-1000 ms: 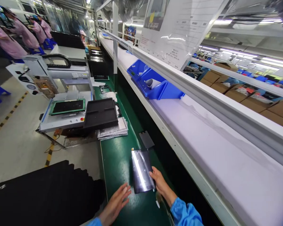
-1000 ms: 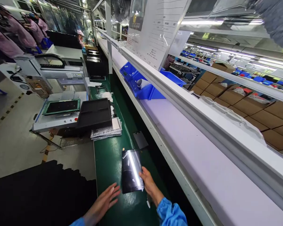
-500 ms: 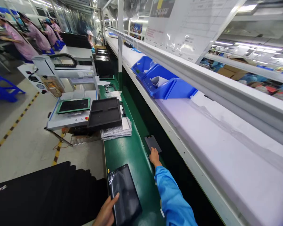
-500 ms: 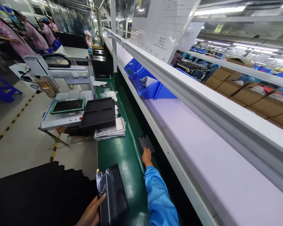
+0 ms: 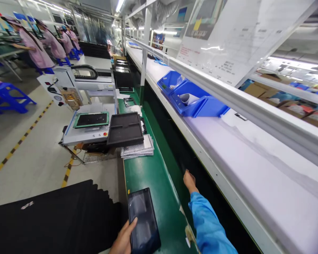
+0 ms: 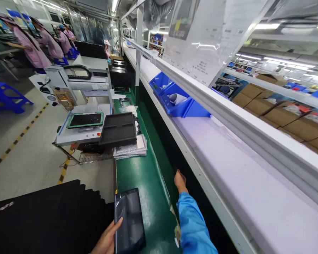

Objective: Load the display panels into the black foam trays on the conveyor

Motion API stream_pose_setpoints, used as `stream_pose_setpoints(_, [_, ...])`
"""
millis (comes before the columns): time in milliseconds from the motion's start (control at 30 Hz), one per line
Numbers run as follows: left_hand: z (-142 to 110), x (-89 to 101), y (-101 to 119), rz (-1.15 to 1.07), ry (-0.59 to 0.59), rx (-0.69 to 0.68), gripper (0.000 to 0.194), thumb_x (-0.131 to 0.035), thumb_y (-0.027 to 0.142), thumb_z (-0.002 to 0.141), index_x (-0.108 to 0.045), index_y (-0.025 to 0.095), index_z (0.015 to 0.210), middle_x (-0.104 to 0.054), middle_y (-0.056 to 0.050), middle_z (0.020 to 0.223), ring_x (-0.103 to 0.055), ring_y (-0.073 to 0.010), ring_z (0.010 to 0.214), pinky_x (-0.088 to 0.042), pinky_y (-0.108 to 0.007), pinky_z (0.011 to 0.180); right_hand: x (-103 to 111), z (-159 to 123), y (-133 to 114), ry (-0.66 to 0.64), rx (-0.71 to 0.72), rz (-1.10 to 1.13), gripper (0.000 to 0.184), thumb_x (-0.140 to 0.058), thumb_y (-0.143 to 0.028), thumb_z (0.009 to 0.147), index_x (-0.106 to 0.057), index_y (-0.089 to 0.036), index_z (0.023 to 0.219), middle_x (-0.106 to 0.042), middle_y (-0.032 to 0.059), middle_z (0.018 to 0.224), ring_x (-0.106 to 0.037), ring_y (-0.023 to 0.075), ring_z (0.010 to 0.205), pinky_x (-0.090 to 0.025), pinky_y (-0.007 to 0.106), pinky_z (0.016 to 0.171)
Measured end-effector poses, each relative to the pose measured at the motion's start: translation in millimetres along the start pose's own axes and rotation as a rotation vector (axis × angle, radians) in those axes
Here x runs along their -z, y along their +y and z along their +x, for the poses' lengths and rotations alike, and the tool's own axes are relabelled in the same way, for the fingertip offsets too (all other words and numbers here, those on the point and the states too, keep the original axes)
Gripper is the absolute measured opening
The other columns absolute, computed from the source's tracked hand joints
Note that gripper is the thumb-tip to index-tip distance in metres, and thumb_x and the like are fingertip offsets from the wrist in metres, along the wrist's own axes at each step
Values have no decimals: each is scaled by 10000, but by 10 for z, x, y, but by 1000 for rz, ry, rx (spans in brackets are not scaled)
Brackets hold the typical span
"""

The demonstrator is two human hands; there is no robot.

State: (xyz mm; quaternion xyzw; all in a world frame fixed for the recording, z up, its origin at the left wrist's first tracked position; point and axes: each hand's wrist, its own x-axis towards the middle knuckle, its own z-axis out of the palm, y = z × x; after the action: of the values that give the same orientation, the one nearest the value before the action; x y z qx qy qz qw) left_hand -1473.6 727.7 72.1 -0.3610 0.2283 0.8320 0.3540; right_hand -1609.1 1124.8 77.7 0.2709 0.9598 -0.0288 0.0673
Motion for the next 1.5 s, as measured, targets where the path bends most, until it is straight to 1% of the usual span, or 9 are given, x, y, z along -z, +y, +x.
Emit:
stream_pose_setpoints(167, [-198,2,-44,12,-68,17,247,-797,271,821,-726,210,1049,-746,-134,1284,-618,-331,1304,-535,-437,1099,274,-1094,-210,85,2,118,496,-327,-211,1010,-549,-56,1425,-764,213,1110,-749,266,1010,-559,350,901])
stream_pose_setpoints(433, [-866,92,-72,195,-30,-94,105,-668,178,942,-702,155,1039,-653,-147,1427,-444,-239,1472,-290,-400,1268,-88,-3815,-1378,634,326,343,588,-308,-78,980,-388,-104,1562,-570,199,1484,-552,267,1384,-548,473,1088])
stream_pose_setpoints(600, [-1295,573,-125,268,-275,-21,267,-530,257,1023,-755,114,1040,-749,-166,1258,-532,-259,1407,-330,-415,1255,-424,-4791,-1963,740,275,116,691,-386,15,925,-309,-114,1600,-504,243,1524,-496,327,1424,-577,497,1049])
stream_pose_setpoints(767, [-1639,1090,-114,381,-382,115,460,-506,503,1016,-746,123,1113,-776,-175,1180,-660,-273,1264,-481,-391,1154,-563,-5567,-2322,680,152,6,600,-439,7,899,-473,-51,1495,-512,255,1513,-445,357,1457,-533,526,1098])
stream_pose_setpoints(900, [-1951,1283,-160,462,-360,159,198,-652,239,957,-717,99,1082,-793,-173,1110,-728,-278,1141,-560,-397,1068,-322,-6131,-2178,577,147,144,426,-486,-173,980,-617,-156,1385,-567,183,1493,-494,320,1430,-526,512,1106])
stream_pose_setpoints(1067, [-2351,1472,-298,674,-522,311,457,-773,261,864,-637,147,1286,-785,-163,1161,-741,-323,1105,-597,-484,1003,-147,-6748,-1697,663,-284,466,536,-415,-351,1041,-462,-140,1531,-476,206,1561,-486,333,1435,-489,557,1129])
stream_pose_setpoints(1200, [-2603,1571,-491,863,-597,347,513,-793,289,837,-615,178,1305,-777,-154,1186,-722,-325,1146,-579,-482,1025,-214,-7185,-1544,682,-377,783,565,-386,-415,1050,-409,-197,1571,-541,152,1518,-553,292,1378,-521,493,1104])
stream_pose_setpoints(1367, [-2877,1477,-950,1069,-681,159,582,-828,340,788,-561,290,1303,-752,-78,1218,-690,-305,1195,-541,-478,1070,-8,-7657,-1297,736,-433,1012,571,-394,-477,1048,-429,-219,1557,-552,108,1520,-530,254,1404,-467,478,1159])
stream_pose_setpoints(1500, [-3156,1266,-1576,1133,-787,87,652,-856,389,736,-525,296,1289,-717,-68,1248,-689,-295,1156,-574,-451,999,278,-8207,-681,812,-458,1114,578,-473,-532,1016,-499,-227,1507,-595,126,1479,-575,267,1362,-495,489,1135])
